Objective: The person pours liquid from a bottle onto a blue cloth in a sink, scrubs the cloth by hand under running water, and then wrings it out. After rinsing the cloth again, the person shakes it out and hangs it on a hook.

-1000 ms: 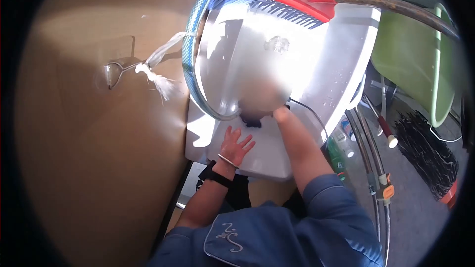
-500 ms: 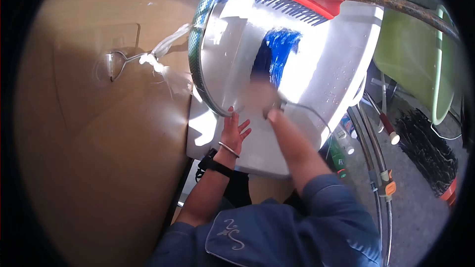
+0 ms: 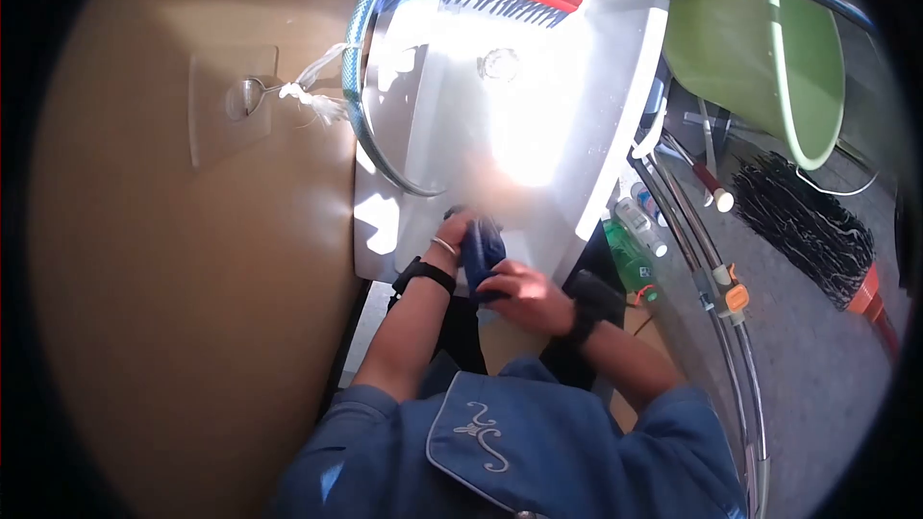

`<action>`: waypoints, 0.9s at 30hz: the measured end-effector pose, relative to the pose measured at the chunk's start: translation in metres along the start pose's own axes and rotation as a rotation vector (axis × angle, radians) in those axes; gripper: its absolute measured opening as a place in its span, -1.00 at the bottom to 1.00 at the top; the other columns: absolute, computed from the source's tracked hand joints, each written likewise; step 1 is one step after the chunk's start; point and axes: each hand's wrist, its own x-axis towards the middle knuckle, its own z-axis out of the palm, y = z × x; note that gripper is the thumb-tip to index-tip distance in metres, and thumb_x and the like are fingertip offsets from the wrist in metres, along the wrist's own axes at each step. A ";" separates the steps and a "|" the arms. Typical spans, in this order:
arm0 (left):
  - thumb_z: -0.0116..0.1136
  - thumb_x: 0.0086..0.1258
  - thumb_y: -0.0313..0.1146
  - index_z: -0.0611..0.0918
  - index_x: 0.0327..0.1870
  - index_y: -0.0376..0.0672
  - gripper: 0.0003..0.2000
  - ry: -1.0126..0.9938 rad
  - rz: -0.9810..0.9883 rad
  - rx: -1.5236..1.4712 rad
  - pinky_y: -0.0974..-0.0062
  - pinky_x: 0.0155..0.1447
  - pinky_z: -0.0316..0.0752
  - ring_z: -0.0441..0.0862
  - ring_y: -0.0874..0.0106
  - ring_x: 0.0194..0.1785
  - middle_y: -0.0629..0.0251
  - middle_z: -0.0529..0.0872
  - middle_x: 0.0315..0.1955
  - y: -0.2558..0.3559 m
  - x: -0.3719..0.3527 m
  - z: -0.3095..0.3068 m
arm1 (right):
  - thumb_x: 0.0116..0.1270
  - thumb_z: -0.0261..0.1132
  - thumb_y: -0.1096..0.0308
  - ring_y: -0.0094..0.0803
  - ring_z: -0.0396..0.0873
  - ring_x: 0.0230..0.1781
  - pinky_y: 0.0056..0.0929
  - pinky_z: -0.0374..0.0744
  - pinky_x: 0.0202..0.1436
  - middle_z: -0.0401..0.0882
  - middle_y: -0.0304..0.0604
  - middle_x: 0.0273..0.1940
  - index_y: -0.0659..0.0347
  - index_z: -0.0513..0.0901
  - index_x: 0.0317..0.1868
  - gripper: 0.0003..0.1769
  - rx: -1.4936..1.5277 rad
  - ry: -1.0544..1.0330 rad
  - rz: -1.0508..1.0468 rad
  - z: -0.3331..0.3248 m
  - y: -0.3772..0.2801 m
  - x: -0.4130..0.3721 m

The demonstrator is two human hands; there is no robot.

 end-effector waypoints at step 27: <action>0.24 0.14 -0.30 0.44 0.03 -0.30 -0.55 0.040 0.800 0.943 0.29 0.06 0.42 0.53 0.11 -0.02 0.04 0.57 -0.07 0.046 -0.124 0.107 | 0.09 0.32 0.19 -0.46 0.53 -0.46 -0.51 0.50 -0.36 0.56 -0.12 -0.49 0.31 0.57 -0.44 -0.70 0.332 -0.068 0.296 -0.101 0.018 0.147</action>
